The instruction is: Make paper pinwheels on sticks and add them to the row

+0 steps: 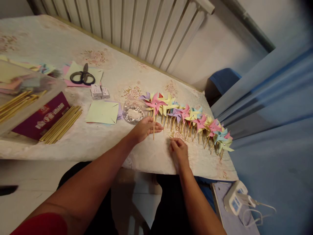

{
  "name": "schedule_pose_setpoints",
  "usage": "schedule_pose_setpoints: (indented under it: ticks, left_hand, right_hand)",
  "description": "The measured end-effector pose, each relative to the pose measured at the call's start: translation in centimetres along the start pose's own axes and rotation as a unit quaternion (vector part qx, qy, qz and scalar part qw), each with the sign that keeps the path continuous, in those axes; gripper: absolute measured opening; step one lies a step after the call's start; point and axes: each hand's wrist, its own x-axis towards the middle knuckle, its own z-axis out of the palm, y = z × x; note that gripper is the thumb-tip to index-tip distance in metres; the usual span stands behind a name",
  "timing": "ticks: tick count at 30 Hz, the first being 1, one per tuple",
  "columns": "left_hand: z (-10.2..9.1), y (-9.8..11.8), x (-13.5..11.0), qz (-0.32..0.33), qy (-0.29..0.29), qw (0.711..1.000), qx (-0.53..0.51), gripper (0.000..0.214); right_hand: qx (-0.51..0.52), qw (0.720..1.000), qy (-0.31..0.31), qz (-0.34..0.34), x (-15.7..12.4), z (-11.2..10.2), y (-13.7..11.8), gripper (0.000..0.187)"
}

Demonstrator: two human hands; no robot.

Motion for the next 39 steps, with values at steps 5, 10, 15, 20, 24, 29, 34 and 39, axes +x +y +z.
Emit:
schedule_pose_setpoints:
  ticks: [5, 10, 15, 20, 24, 29, 34, 39]
  left_hand:
    - [-0.1, -0.2, 0.2, 0.007, 0.030, 0.999, 0.017, 0.026]
    - [-0.3, -0.3, 0.3, 0.018, 0.055, 0.998, 0.029, 0.025]
    - [-0.2, -0.5, 0.3, 0.016, 0.080, 0.995, 0.055, 0.024]
    - [-0.2, -0.6, 0.4, 0.022, 0.095, 0.993, 0.072, 0.025]
    - [-0.6, -0.9, 0.5, 0.040, 0.099, 0.986, 0.127, 0.024]
    - [-0.9, -1.0, 0.4, 0.082, 0.115, 0.974, 0.179, 0.020]
    - [-1.2, -0.8, 0.1, 0.083, 0.113, 0.969, 0.202, 0.016]
    - [-1.2, -0.8, -0.1, -0.028, 0.088, 0.950, 0.300, 0.012]
  right_hand:
    - [0.172, 0.969, -0.161, 0.077, 0.0, 6.2, -3.6, 0.028]
    - [0.274, 0.937, -0.184, 0.117, -0.1, 8.1, -3.7, 0.027]
    - [0.253, 0.938, -0.203, 0.119, 0.2, 7.7, -3.4, 0.020]
    - [0.219, 0.950, -0.197, 0.102, 0.9, 6.5, -3.1, 0.018]
    - [0.158, 0.964, -0.197, 0.080, 1.7, 4.7, -3.2, 0.020]
    - [0.111, 0.981, -0.152, 0.043, 3.0, 2.5, -3.2, 0.016]
    - [0.170, 0.979, -0.095, 0.067, 4.1, 1.5, -2.3, 0.018]
    - [0.251, 0.966, -0.036, 0.060, 4.8, 1.2, -1.5, 0.019]
